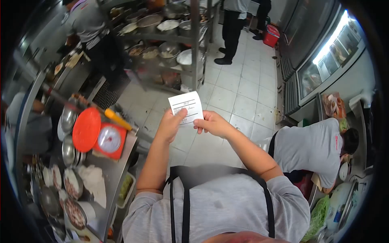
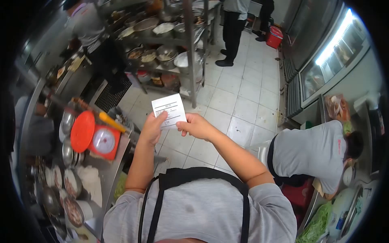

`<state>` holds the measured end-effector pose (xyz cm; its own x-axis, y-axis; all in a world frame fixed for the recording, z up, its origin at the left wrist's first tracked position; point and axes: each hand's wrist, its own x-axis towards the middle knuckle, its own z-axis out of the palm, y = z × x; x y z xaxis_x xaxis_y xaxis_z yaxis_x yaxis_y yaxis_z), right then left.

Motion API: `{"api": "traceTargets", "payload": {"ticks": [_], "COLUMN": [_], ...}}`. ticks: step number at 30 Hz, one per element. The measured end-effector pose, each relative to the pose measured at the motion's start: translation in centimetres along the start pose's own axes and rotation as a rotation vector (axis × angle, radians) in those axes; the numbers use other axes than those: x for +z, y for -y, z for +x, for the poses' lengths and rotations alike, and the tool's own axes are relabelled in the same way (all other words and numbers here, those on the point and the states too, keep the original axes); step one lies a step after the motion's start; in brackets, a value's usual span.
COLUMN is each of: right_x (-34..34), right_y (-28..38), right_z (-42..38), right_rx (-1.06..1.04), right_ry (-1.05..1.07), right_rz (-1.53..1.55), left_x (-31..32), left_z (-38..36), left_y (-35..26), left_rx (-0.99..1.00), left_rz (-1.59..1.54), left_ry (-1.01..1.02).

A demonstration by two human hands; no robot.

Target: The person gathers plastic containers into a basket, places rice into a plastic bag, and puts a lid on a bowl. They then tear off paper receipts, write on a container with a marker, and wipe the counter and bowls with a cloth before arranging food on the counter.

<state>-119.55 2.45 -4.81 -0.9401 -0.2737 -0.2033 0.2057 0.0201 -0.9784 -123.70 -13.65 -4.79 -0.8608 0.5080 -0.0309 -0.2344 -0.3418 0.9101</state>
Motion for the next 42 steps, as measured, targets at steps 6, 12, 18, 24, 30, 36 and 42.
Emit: {"api": "traceTargets", "payload": {"ticks": [6, 12, 18, 24, 30, 36, 42], "right_x": [-9.0, -20.1, -36.9, -54.2, -66.6, -71.9, -74.1], "right_y": [-0.6, -0.4, 3.7, 5.1, 12.4, 22.5, 31.0], "right_z": [6.2, 15.9, 18.7, 22.3, 32.9, 46.8, 60.2], "right_rx": [-0.07, -0.257, -0.045, -0.155, -0.351, -0.546, -0.919], "right_ry": [-0.064, -0.419, -0.798, -0.934, -0.794, -0.451, -0.351], "right_rz": [0.185, -0.777, -0.769, -0.641, -0.456, -0.397, -0.455], "left_x": [1.4, -0.4, 2.1, 6.4, 6.0, 5.9, 4.8], "left_z": [11.5, 26.3, 41.3, 51.8, 55.7, 57.1, 57.0], "left_y": [1.7, 0.4, -7.1, -8.8, -7.2, -7.0, -6.7], "left_rx": [0.041, 0.186, 0.798, 1.311, 1.363, 1.428, 1.456], "left_rz": [0.256, 0.308, 0.343, 0.511, 0.757, 0.709, 0.942], "left_ry": [0.024, -0.115, -0.392, -0.673, -1.118, -1.376, -1.486]}}
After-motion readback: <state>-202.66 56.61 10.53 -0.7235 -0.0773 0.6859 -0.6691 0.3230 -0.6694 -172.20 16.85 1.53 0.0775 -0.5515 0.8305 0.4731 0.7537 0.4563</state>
